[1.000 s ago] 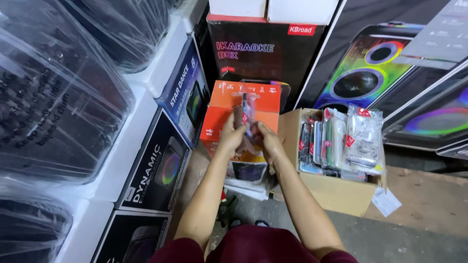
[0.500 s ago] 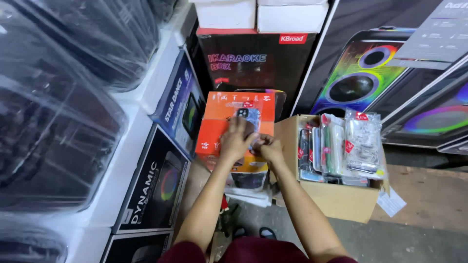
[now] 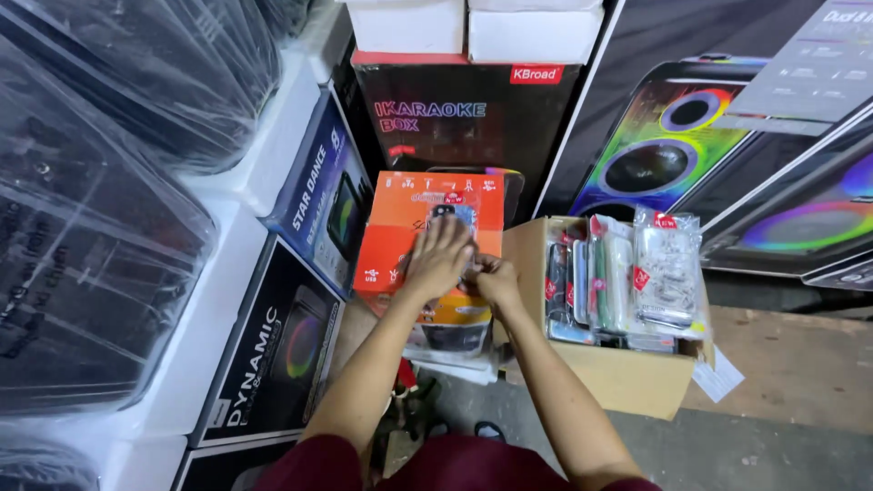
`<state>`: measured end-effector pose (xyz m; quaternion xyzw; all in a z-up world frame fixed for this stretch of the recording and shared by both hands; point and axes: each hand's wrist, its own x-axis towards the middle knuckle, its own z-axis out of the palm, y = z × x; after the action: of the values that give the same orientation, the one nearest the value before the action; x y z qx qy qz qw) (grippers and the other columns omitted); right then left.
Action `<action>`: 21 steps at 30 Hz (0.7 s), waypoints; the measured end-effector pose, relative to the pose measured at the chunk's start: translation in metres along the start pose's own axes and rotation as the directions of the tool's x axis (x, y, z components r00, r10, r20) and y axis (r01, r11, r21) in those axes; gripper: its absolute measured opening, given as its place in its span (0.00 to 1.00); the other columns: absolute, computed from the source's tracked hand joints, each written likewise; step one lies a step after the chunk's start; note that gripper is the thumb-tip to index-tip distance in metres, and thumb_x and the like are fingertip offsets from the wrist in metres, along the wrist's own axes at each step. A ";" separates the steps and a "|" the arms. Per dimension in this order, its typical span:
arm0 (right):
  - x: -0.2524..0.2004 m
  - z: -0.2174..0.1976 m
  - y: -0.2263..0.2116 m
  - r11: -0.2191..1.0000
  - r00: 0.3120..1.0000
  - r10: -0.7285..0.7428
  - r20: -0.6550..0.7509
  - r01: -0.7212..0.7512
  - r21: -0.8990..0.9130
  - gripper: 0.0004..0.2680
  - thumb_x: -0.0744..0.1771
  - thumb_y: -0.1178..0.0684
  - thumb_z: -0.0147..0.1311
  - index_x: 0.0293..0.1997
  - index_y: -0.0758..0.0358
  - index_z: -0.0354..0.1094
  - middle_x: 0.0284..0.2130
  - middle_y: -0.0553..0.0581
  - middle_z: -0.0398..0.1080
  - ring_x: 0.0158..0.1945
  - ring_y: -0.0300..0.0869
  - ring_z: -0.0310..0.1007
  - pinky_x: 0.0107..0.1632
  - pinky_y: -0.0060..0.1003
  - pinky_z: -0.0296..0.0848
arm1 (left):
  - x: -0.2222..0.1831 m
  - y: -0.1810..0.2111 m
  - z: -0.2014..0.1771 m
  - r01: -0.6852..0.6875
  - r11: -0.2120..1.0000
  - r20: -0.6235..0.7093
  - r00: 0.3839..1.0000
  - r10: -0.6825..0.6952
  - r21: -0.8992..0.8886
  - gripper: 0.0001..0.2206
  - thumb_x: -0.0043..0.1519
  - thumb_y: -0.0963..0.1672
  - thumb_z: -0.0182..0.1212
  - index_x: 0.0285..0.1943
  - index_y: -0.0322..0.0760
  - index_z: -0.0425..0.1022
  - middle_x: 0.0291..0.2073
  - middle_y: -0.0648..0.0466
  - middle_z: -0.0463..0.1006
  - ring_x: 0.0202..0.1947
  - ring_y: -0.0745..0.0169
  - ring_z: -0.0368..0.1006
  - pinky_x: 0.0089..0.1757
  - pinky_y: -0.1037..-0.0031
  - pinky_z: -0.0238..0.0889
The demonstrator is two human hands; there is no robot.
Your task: The person packs various phone accessories, including phone cases in plastic packaging, from a cardboard box onto another surface and then into a smaller box.
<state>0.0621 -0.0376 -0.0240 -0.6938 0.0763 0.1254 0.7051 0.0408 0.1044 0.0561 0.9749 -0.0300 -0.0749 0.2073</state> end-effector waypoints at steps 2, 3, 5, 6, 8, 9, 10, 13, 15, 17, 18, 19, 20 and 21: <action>0.007 0.000 0.015 0.989 1.000 0.009 -0.016 -0.011 -0.147 0.08 0.61 0.60 0.62 0.43 0.60 0.79 0.27 0.65 0.76 0.30 0.49 0.78 0.31 0.43 0.79 | 0.033 0.003 0.007 -0.049 0.999 0.035 0.998 0.048 0.024 0.26 0.73 0.56 0.25 0.80 0.56 0.51 0.81 0.52 0.38 0.79 0.40 0.28 0.70 0.47 0.27; 0.013 0.006 0.019 0.958 1.000 0.010 -0.029 -0.018 -0.285 0.07 0.63 0.55 0.60 0.41 0.51 0.82 0.29 0.62 0.79 0.34 0.49 0.80 0.32 0.44 0.78 | 0.050 0.000 0.006 -0.096 0.994 0.067 0.993 0.093 0.054 0.26 0.74 0.56 0.23 0.80 0.60 0.52 0.81 0.55 0.39 0.80 0.42 0.29 0.70 0.48 0.29; -0.001 0.006 -0.003 0.993 0.999 0.038 -0.021 -0.040 -0.111 0.06 0.63 0.59 0.59 0.41 0.60 0.78 0.27 0.66 0.75 0.31 0.51 0.78 0.32 0.43 0.79 | 0.087 -0.007 0.010 -0.042 0.996 0.028 0.999 0.040 0.078 0.27 0.73 0.57 0.22 0.80 0.60 0.51 0.81 0.56 0.37 0.80 0.43 0.27 0.71 0.48 0.26; -0.009 0.005 -0.012 0.995 0.997 0.074 -0.015 -0.073 0.062 0.04 0.64 0.64 0.57 0.40 0.70 0.75 0.26 0.69 0.72 0.27 0.53 0.76 0.32 0.43 0.80 | 0.105 -0.011 0.012 0.006 0.996 -0.003 1.000 -0.006 0.092 0.27 0.73 0.58 0.21 0.81 0.61 0.51 0.81 0.57 0.35 0.80 0.45 0.26 0.71 0.49 0.24; -0.007 0.010 -0.017 0.992 0.997 0.081 0.002 -0.080 0.093 0.06 0.64 0.64 0.60 0.42 0.74 0.73 0.26 0.69 0.72 0.27 0.52 0.76 0.32 0.46 0.81 | 0.110 -0.013 0.004 0.097 0.990 -0.021 0.995 -0.095 0.102 0.27 0.73 0.58 0.21 0.81 0.60 0.48 0.81 0.56 0.33 0.79 0.44 0.24 0.70 0.49 0.20; -0.008 0.006 -0.017 0.989 0.996 0.093 0.010 -0.093 0.119 0.08 0.63 0.65 0.62 0.44 0.77 0.72 0.26 0.68 0.71 0.27 0.52 0.76 0.32 0.48 0.82 | 0.112 -0.010 0.006 0.180 0.978 -0.030 0.984 -0.178 0.104 0.28 0.73 0.58 0.20 0.82 0.59 0.45 0.81 0.54 0.31 0.79 0.43 0.22 0.70 0.48 0.16; -0.011 0.006 -0.011 0.989 0.995 0.099 0.006 -0.099 0.114 0.08 0.63 0.65 0.62 0.44 0.77 0.72 0.26 0.68 0.71 0.27 0.52 0.76 0.32 0.48 0.82 | 0.092 -0.004 -0.001 0.179 0.979 -0.023 0.984 -0.177 0.099 0.28 0.73 0.58 0.20 0.82 0.59 0.45 0.81 0.54 0.31 0.79 0.43 0.22 0.70 0.48 0.16; -0.008 0.002 -0.007 0.997 0.997 0.048 -0.062 -0.044 0.069 0.03 0.62 0.65 0.61 0.36 0.70 0.75 0.23 0.69 0.72 0.26 0.54 0.77 0.28 0.45 0.80 | 0.045 0.020 -0.024 0.279 0.960 -0.051 0.959 -0.278 0.010 0.30 0.72 0.58 0.20 0.82 0.52 0.44 0.81 0.47 0.37 0.79 0.39 0.25 0.70 0.48 0.15; -0.007 -0.003 -0.006 0.998 0.995 0.061 -0.082 -0.063 -0.028 0.04 0.59 0.63 0.68 0.30 0.67 0.76 0.20 0.68 0.73 0.26 0.49 0.77 0.27 0.43 0.77 | 0.010 0.036 -0.028 0.154 0.987 -0.003 0.988 -0.154 0.044 0.27 0.74 0.54 0.29 0.81 0.49 0.47 0.81 0.46 0.37 0.79 0.36 0.28 0.71 0.46 0.25; 0.007 -0.008 -0.001 0.998 0.995 0.052 -0.090 -0.055 -0.029 0.04 0.59 0.62 0.68 0.30 0.66 0.76 0.20 0.67 0.72 0.26 0.49 0.76 0.28 0.43 0.77 | 0.035 0.034 -0.017 0.080 0.995 0.015 0.997 -0.081 0.067 0.26 0.73 0.55 0.27 0.80 0.53 0.50 0.81 0.51 0.37 0.79 0.40 0.28 0.71 0.48 0.26; 0.008 -0.009 0.006 0.998 0.994 0.053 -0.095 -0.056 -0.032 0.04 0.59 0.62 0.67 0.30 0.65 0.76 0.21 0.66 0.72 0.26 0.49 0.76 0.28 0.43 0.76 | 0.042 0.030 -0.009 0.011 0.996 0.041 0.999 -0.014 0.087 0.27 0.73 0.56 0.24 0.79 0.57 0.54 0.81 0.55 0.37 0.80 0.43 0.28 0.71 0.49 0.27; -0.001 -0.006 -0.002 0.997 0.995 0.057 -0.084 -0.061 -0.041 0.04 0.59 0.62 0.67 0.30 0.65 0.76 0.21 0.66 0.72 0.26 0.49 0.76 0.28 0.43 0.76 | 0.058 0.022 -0.006 0.024 0.997 0.040 0.999 -0.027 0.079 0.27 0.73 0.56 0.24 0.79 0.57 0.54 0.81 0.55 0.37 0.80 0.43 0.28 0.71 0.49 0.27; -0.011 -0.003 -0.010 0.997 0.995 0.074 -0.065 -0.075 -0.002 0.03 0.60 0.64 0.64 0.30 0.68 0.75 0.21 0.65 0.71 0.25 0.48 0.75 0.29 0.40 0.77 | 0.072 0.012 -0.003 0.077 0.993 -0.001 0.997 -0.077 0.089 0.26 0.73 0.56 0.26 0.80 0.59 0.52 0.81 0.55 0.38 0.80 0.44 0.28 0.71 0.49 0.27; -0.011 0.000 -0.026 0.997 0.996 0.074 -0.049 -0.072 0.038 0.02 0.61 0.66 0.62 0.31 0.70 0.73 0.21 0.64 0.70 0.24 0.48 0.74 0.30 0.38 0.78 | 0.097 0.005 -0.007 0.121 0.988 -0.055 0.992 -0.116 0.099 0.25 0.74 0.56 0.27 0.81 0.60 0.50 0.81 0.55 0.39 0.80 0.44 0.29 0.70 0.48 0.27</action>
<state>0.0585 -0.0381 0.0039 -0.6805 0.1215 0.1321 0.7104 0.1370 0.0941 0.0510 0.9859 0.0293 -0.0613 0.1529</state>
